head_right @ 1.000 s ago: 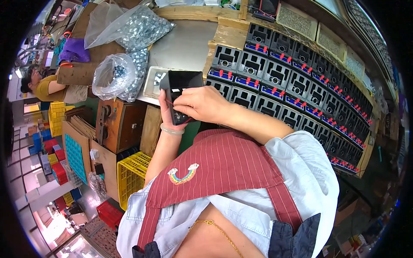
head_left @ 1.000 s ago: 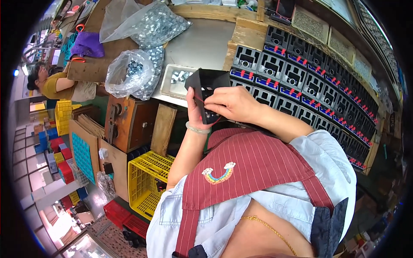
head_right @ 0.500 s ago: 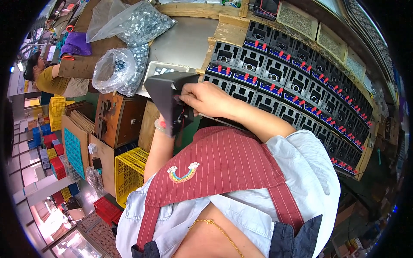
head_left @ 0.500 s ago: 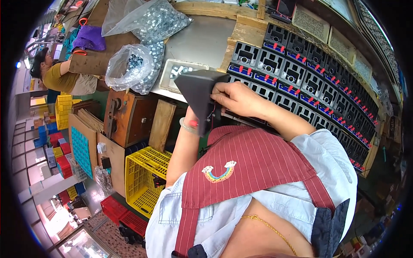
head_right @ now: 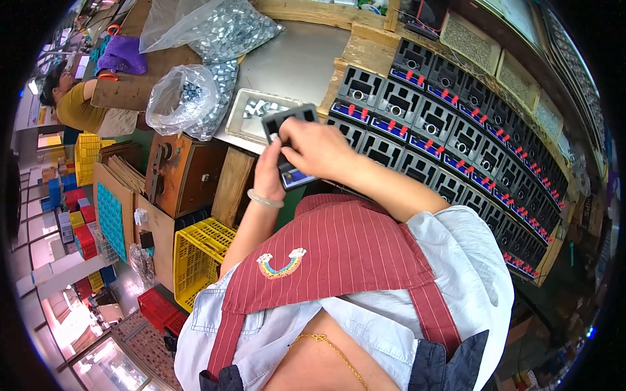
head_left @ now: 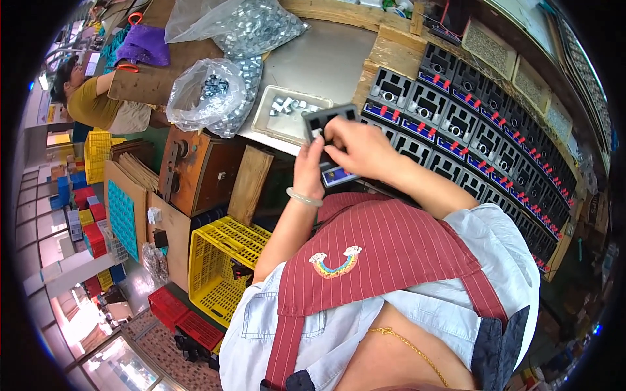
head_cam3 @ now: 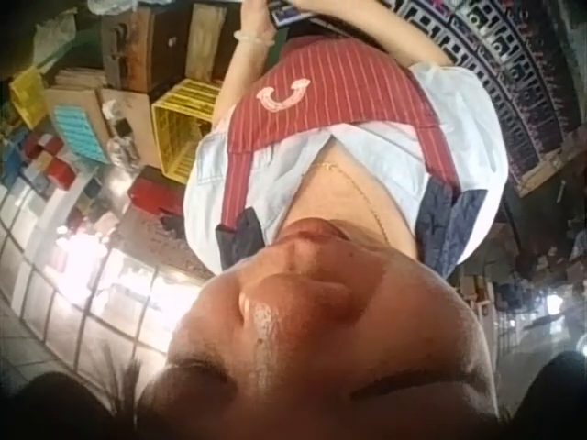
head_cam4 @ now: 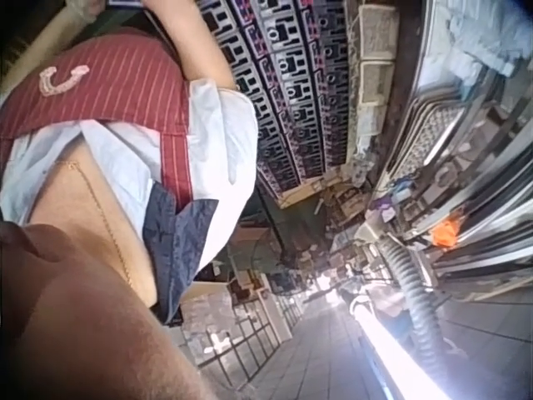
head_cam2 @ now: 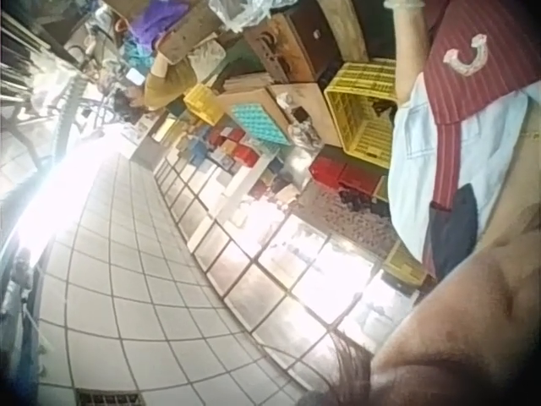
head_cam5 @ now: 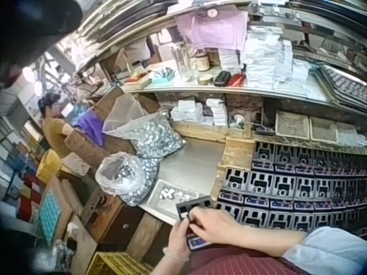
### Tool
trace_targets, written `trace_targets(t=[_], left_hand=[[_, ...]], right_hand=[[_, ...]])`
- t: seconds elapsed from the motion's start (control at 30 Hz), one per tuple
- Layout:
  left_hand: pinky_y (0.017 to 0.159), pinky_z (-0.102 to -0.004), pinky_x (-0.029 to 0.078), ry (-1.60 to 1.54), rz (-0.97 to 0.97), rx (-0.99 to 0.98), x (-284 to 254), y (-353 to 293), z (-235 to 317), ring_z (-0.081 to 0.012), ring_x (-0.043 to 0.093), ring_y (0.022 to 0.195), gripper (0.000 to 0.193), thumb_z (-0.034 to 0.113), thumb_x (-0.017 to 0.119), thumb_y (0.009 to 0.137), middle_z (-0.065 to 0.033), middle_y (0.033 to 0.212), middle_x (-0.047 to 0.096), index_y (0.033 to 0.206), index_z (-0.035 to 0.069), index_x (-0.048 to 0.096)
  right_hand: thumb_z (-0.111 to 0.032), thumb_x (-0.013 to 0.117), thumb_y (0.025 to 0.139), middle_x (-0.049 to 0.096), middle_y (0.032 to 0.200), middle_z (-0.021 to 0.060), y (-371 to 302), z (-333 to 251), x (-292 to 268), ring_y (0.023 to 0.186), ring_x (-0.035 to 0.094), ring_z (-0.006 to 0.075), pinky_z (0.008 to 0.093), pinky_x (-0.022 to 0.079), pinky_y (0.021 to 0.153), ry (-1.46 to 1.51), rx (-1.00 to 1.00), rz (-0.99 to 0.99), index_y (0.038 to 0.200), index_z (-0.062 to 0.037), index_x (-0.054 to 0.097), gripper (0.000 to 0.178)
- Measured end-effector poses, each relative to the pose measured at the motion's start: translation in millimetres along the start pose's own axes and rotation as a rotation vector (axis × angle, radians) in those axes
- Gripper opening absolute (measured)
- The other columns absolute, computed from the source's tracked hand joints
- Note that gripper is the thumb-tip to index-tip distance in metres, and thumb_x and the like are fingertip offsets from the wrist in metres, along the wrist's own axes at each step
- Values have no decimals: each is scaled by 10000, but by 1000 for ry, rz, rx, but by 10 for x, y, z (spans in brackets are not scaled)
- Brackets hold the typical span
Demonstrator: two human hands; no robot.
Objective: Assembling electronic units by placing small metal components into black plastic housings at a workshop bench.
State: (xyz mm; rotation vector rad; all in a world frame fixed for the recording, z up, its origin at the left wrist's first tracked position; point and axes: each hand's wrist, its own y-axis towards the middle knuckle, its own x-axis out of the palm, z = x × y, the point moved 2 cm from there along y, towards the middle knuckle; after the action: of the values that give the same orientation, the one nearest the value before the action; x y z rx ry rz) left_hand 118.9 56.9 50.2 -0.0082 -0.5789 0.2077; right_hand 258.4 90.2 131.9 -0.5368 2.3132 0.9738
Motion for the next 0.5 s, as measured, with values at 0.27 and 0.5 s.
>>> trace_targets(t=[0.27, 0.5], left_hand=[[774, -336, 547, -166, 276, -126, -1141, -97, 178, -215, 651, 869, 282, 131, 686, 855, -96, 1000, 650, 1090, 19, 579], [782, -354, 565, -253, 384, -68, -1433, -134, 505, -226, 658, 875, 316, 3, 638, 813, -105, 1000, 653, 1120, -18, 563]], right_hand=[[-150, 631, 830, 636, 735, 98, 651, 165, 840, 737, 649, 304, 401, 498, 635, 330, -23, -266, 991, -72, 591, 183], [-118, 523, 843, 669, 881, 143, 1393, 1380, 1742, 834, 657, 344, 438, 526, 709, -459, 9, -295, 1010, -86, 601, 188]])
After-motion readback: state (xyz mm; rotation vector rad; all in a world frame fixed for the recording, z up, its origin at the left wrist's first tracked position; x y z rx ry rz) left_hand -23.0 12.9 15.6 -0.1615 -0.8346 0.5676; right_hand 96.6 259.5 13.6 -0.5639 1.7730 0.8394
